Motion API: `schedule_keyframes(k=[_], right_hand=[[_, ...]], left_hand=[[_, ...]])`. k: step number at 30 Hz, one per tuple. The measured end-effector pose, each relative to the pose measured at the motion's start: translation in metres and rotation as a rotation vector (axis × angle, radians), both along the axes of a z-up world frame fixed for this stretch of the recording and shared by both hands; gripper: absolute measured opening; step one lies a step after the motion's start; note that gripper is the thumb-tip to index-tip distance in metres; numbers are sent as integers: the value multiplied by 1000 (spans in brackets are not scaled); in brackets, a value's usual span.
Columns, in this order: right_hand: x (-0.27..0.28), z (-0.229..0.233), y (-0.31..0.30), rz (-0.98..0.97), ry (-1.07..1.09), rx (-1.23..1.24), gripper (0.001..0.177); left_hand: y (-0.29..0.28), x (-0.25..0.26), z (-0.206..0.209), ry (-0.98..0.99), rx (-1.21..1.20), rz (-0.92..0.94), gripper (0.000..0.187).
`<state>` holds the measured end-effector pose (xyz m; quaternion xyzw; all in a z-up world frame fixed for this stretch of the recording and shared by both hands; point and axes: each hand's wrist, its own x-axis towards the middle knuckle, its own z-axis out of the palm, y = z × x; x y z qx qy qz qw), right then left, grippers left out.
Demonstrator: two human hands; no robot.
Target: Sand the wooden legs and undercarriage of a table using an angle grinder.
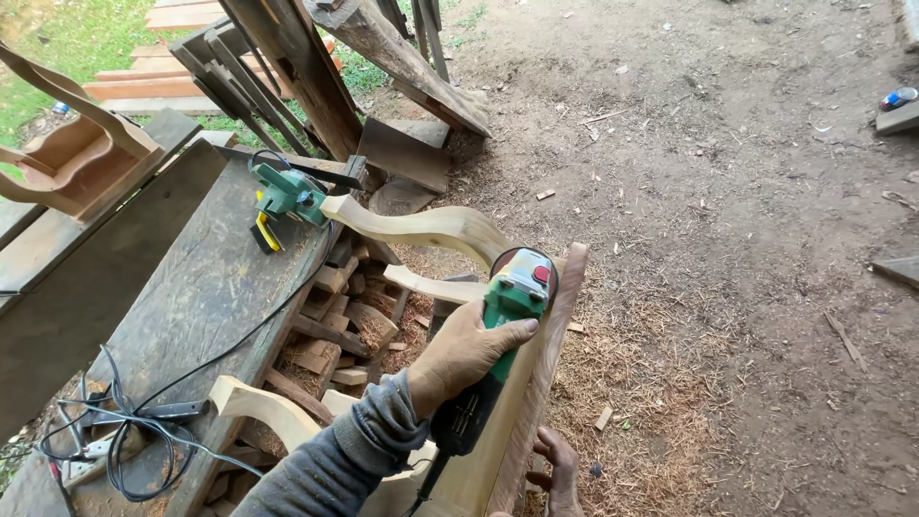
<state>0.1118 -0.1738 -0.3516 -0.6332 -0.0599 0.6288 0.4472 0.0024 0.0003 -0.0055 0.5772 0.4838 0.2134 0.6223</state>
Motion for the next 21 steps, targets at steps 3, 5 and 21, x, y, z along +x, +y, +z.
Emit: schedule_keyframes(k=[3,5,21], right_hand=[[0,-1,2,2,-19,-41,90],[0,-1,5,16,-25,-61,91],[4,-13,2,-38,-27,-68,90]], left_hand=[[0,0,-4,-17,20,-12,36],[2,0,-6,-50,29,-17,36],[24,11,-9,32,-16,-38,35]])
